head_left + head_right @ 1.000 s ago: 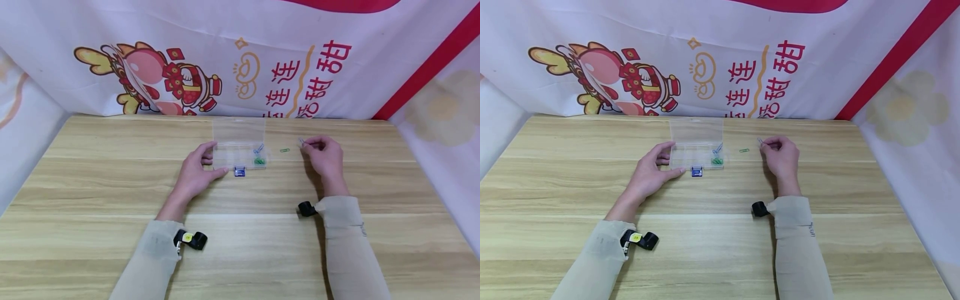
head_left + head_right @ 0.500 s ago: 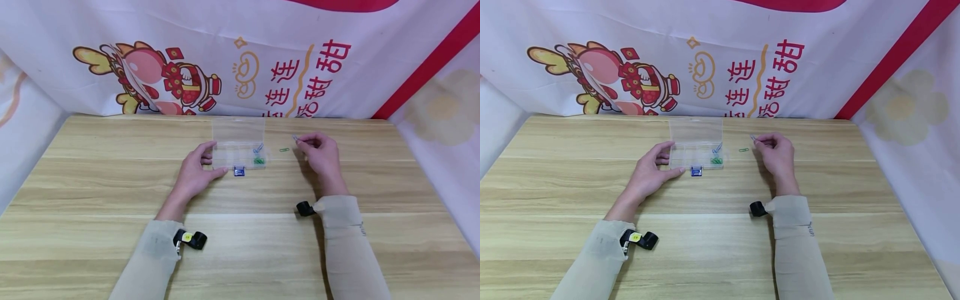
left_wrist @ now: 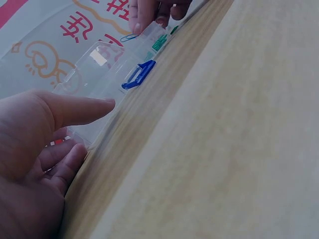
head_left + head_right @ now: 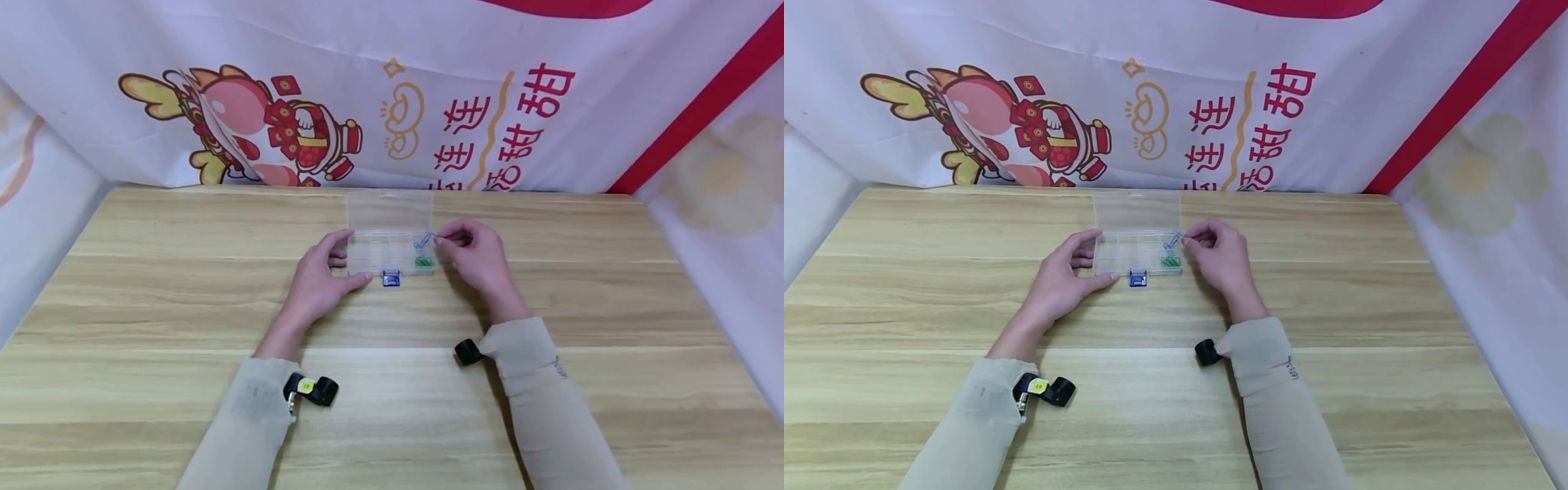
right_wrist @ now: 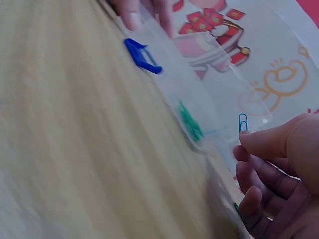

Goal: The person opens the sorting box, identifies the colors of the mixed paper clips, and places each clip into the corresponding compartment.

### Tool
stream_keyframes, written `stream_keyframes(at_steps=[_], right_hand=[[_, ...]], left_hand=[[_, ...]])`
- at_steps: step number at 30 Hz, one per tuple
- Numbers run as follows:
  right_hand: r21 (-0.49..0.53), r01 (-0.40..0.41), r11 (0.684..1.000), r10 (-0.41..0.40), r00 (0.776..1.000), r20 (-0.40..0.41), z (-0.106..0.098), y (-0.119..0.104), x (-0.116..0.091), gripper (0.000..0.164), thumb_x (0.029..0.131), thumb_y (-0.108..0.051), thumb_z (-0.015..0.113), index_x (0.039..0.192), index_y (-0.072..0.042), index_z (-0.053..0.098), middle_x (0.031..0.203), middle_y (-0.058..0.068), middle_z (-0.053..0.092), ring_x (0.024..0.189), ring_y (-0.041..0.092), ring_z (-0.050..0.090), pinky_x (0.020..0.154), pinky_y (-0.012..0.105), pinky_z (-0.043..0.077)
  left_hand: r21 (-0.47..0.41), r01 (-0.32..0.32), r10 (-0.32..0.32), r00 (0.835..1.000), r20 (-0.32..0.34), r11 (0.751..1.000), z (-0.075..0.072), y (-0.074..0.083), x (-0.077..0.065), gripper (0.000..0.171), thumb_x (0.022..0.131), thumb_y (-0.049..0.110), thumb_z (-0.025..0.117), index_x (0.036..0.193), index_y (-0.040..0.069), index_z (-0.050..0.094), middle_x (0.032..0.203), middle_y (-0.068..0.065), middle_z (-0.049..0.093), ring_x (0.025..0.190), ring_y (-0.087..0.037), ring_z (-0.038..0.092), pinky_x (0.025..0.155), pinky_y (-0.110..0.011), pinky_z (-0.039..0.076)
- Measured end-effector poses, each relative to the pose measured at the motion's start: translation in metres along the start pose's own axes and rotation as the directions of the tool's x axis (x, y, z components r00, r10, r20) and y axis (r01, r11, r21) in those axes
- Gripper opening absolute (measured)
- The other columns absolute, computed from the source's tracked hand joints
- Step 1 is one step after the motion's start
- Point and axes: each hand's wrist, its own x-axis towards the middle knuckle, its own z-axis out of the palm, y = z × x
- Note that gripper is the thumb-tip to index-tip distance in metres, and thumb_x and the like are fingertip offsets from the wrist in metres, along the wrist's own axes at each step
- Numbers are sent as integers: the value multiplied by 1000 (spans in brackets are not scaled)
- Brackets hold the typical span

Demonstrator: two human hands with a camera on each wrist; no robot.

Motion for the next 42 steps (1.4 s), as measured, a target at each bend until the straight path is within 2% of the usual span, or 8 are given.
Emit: stream_keyframes(at_steps=[6,23,31,36,42], right_hand=[[0,11,1000,-11,1000,-6,7,-3,-2,14,101,-16,73,114,-11,75,114,9,68,105,24,60,93,36,53],[-11,17,1000,-17,1000,-24,7,-1,0,21,102,-20,74,121,-14,78,116,8,70,107,24,60,93,35,52],[23,-38,999,40,997,-72,-12,5,3,19,102,-22,75,120,-15,78,118,7,70,107,22,60,90,35,52],[57,-69,996,75,992,-106,-24,12,4,20,101,-24,76,120,-17,78,114,2,71,102,18,60,80,29,53],[109,-69,992,87,981,-173,-41,26,3,23,99,-23,78,120,-14,78,104,-4,69,94,13,60,68,22,52]], left_hand=[[-1,-11,11,1000,2,1000,1,3,1,81,91,21,88,162,21,49,140,-14,59,128,-32,58,114,-50,50],[-5,-14,14,1000,2,1000,1,4,2,81,91,19,88,162,21,49,141,-15,59,129,-34,58,116,-50,49],[-5,-15,15,1000,6,1000,1,4,1,80,92,20,87,162,21,48,142,-15,58,129,-34,58,115,-50,49],[9,-8,8,1000,7,1000,1,4,-1,81,92,21,87,163,21,47,142,-15,58,130,-34,58,115,-50,50],[32,-7,6,1000,8,999,0,2,0,80,94,21,85,164,21,45,141,-15,57,129,-34,57,115,-50,50]])
